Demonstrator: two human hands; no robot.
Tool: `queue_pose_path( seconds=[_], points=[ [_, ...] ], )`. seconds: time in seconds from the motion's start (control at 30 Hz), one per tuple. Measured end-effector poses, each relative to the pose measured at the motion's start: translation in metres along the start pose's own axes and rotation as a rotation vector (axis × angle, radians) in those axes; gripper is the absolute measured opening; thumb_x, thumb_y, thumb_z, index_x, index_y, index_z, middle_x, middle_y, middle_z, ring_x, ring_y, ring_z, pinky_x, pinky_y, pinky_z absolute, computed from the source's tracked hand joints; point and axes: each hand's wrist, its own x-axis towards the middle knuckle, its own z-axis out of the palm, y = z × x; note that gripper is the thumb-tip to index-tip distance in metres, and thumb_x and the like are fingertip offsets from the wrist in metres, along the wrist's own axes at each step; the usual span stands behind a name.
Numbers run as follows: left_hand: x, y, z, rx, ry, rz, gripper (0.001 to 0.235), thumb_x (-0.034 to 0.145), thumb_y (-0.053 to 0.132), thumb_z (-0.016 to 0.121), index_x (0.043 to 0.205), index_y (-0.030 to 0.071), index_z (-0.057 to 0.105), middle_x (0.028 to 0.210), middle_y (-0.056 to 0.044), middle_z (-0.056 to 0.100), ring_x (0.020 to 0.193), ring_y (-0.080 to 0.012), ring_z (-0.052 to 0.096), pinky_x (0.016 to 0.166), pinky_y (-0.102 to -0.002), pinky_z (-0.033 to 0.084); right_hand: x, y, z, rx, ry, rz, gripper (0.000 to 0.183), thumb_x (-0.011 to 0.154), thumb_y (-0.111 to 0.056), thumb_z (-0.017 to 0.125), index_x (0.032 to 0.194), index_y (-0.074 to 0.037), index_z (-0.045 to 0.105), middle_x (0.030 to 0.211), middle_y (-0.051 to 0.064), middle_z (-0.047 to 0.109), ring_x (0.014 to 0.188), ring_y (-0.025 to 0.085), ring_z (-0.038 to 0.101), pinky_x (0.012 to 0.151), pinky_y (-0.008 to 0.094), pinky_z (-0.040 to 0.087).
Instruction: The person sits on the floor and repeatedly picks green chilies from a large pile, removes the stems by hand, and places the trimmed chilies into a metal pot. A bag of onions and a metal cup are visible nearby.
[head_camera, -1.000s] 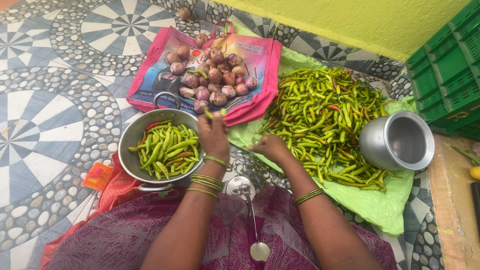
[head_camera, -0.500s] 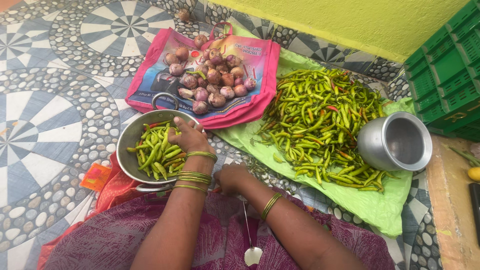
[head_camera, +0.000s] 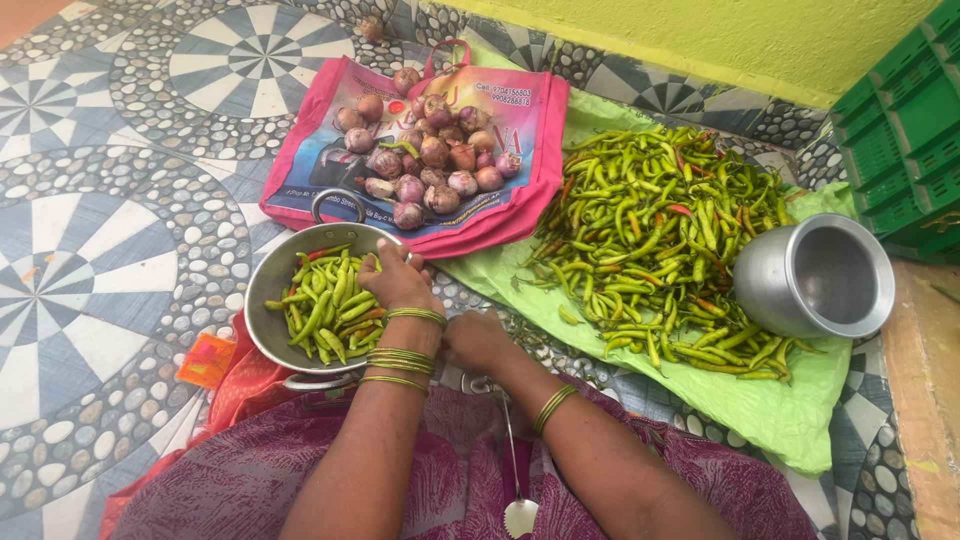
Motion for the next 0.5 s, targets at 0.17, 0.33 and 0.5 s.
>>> queue_pose_path(
  seconds=[0.17, 0.33, 0.5],
  points=[
    [-0.001, -0.01, -0.006, 0.009, -0.195, -0.226, 0.008, 0.096, 0.023, 0.063, 0.092, 0.017, 0.059, 0.075, 0.004, 0.06, 0.059, -0.0064, 0.055, 0.048, -0.022, 0.041, 0.003, 0.046, -0.014, 0.626, 0.312, 0.346, 0.021, 0.09, -0.026, 0.069, 0.102, -0.009, 0.073, 0.094, 0.012, 0.076, 0.085, 0.026, 0.073, 0.08, 0.039, 0.056],
    [-0.032, -0.038, -0.008, 0.376, -0.464, -0.374, 0.019, 0.093, 0.027, 0.07, 0.09, 0.012, 0.059, 0.06, 0.002, 0.048, 0.042, -0.0098, 0.037, 0.039, -0.026, 0.028, -0.019, 0.064, -0.042, 1.157, 0.429, 0.176, 0.018, 0.087, -0.011, 0.068, 0.102, -0.003, 0.073, 0.093, 0.003, 0.077, 0.082, 0.01, 0.07, 0.076, 0.028, 0.055],
    [-0.044, -0.039, -0.017, 0.291, -0.752, -0.332, 0.019, 0.093, 0.024, 0.074, 0.092, 0.011, 0.061, 0.06, 0.007, 0.045, 0.046, -0.0047, 0.037, 0.042, -0.023, 0.03, -0.06, 0.056, -0.063, 1.129, 0.426, 0.363, 0.017, 0.093, -0.019, 0.069, 0.092, -0.002, 0.072, 0.074, 0.001, 0.065, 0.062, 0.008, 0.053, 0.057, 0.028, 0.043]
  ],
)
